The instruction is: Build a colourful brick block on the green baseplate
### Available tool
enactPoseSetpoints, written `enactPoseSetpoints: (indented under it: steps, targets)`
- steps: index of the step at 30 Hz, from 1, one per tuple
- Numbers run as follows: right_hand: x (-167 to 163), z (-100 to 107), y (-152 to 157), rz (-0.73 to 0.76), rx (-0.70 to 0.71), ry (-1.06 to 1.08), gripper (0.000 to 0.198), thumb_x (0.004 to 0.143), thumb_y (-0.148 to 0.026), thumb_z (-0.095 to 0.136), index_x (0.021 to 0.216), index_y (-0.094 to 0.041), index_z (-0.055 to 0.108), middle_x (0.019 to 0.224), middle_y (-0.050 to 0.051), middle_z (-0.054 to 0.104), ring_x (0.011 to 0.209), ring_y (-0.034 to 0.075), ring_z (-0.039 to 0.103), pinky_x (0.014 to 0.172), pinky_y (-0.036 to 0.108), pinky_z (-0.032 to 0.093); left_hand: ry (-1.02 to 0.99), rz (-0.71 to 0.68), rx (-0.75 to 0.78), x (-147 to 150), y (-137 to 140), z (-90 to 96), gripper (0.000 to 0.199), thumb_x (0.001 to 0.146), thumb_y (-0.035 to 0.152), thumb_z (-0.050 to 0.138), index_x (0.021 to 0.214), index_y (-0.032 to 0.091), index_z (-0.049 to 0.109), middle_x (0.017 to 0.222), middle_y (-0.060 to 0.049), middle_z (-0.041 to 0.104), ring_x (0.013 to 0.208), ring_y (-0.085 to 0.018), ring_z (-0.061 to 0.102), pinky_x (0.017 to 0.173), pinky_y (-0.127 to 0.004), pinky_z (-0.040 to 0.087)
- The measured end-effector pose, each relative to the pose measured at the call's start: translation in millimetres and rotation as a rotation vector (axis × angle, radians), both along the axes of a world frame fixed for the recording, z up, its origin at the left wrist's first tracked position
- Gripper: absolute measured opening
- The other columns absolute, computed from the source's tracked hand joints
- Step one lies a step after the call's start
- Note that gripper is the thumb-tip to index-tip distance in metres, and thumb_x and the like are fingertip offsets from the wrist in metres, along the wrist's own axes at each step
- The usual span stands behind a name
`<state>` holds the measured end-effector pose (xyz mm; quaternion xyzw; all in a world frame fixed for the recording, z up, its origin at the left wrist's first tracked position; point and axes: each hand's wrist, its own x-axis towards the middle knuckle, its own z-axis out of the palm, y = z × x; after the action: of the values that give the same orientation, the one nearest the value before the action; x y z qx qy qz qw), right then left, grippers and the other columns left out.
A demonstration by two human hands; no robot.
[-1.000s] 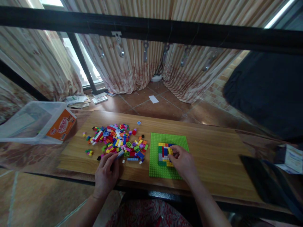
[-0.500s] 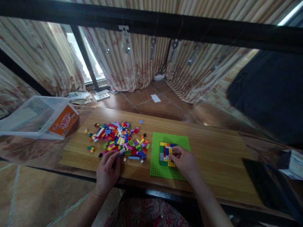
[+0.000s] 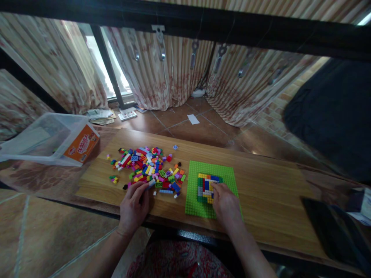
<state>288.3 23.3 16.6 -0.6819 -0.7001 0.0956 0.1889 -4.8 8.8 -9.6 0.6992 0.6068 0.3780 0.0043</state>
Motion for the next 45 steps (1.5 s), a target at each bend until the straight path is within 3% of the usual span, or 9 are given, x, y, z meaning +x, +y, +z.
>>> enactPoseSetpoints:
  steps: [5, 11, 17, 22, 26, 37, 45]
  targets:
    - [-6, -4, -9, 0.053, -0.001, -0.205, 0.044, 0.082, -0.001, 0.035, 0.115, -0.014, 0.061, 0.109, 0.012, 0.063, 0.100, 0.022, 0.058, 0.089, 0.033, 0.047, 0.004, -0.004, 0.001, 1, -1, 0.6, 0.020, 0.089, 0.020, 0.052, 0.107, 0.020, 0.062, 0.107, -0.009, 0.063, 0.099, -0.020, 0.062, 0.089, -0.034, 0.052]
    - [-14, -3, -17, 0.106, 0.017, -0.357, 0.049, 0.081, 0.001, 0.037, 0.125, -0.015, 0.054, 0.108, 0.013, 0.061, 0.105, 0.026, 0.054, 0.091, 0.037, 0.047, -0.009, 0.012, -0.011, 1, -1, -0.7, 0.020, 0.089, 0.021, 0.052, 0.106, 0.020, 0.062, 0.106, -0.008, 0.063, 0.097, -0.020, 0.063, 0.088, -0.033, 0.053]
    - [-9, -7, -18, 0.132, 0.067, -0.306, 0.048, 0.081, 0.002, 0.036, 0.124, -0.010, 0.054, 0.117, 0.016, 0.060, 0.109, 0.025, 0.053, 0.096, 0.037, 0.045, -0.028, -0.006, -0.003, 0, -1, -3.4, 0.020, 0.090, 0.020, 0.050, 0.105, 0.020, 0.063, 0.107, -0.009, 0.063, 0.100, -0.021, 0.062, 0.090, -0.035, 0.052]
    - [5, -11, -20, 0.052, 0.107, -0.146, 0.055, 0.077, 0.003, 0.034, 0.127, -0.010, 0.052, 0.115, 0.013, 0.062, 0.105, 0.021, 0.057, 0.095, 0.034, 0.046, -0.012, -0.008, 0.027, -1, 0, -5.4, 0.020, 0.090, 0.020, 0.049, 0.105, 0.018, 0.062, 0.105, -0.010, 0.063, 0.100, -0.021, 0.062, 0.090, -0.035, 0.052]
    - [15, -12, -25, 0.024, 0.161, -0.070, 0.048, 0.080, -0.001, 0.032, 0.119, -0.012, 0.058, 0.112, 0.012, 0.063, 0.105, 0.022, 0.058, 0.094, 0.035, 0.047, 0.003, -0.011, 0.025, -2, 0, -7.3, 0.021, 0.091, 0.021, 0.048, 0.106, 0.017, 0.062, 0.106, -0.010, 0.063, 0.101, -0.021, 0.061, 0.091, -0.036, 0.051]
    - [16, -10, -32, 0.119, 0.185, -0.254, 0.046, 0.081, 0.001, 0.036, 0.113, -0.017, 0.064, 0.115, 0.012, 0.058, 0.103, 0.024, 0.055, 0.089, 0.037, 0.050, 0.000, -0.017, 0.012, -1, 0, -6.5, 0.021, 0.091, 0.019, 0.048, 0.107, 0.017, 0.061, 0.106, -0.010, 0.062, 0.101, -0.021, 0.061, 0.092, -0.036, 0.051]
    - [13, 3, -21, 0.269, 0.089, -0.331, 0.043, 0.077, 0.005, 0.039, 0.107, -0.013, 0.064, 0.110, 0.013, 0.061, 0.098, 0.025, 0.055, 0.088, 0.036, 0.049, 0.005, -0.003, 0.008, 1, 0, -4.6, 0.020, 0.090, 0.020, 0.049, 0.105, 0.017, 0.062, 0.106, -0.010, 0.063, 0.100, -0.021, 0.062, 0.089, -0.035, 0.052]
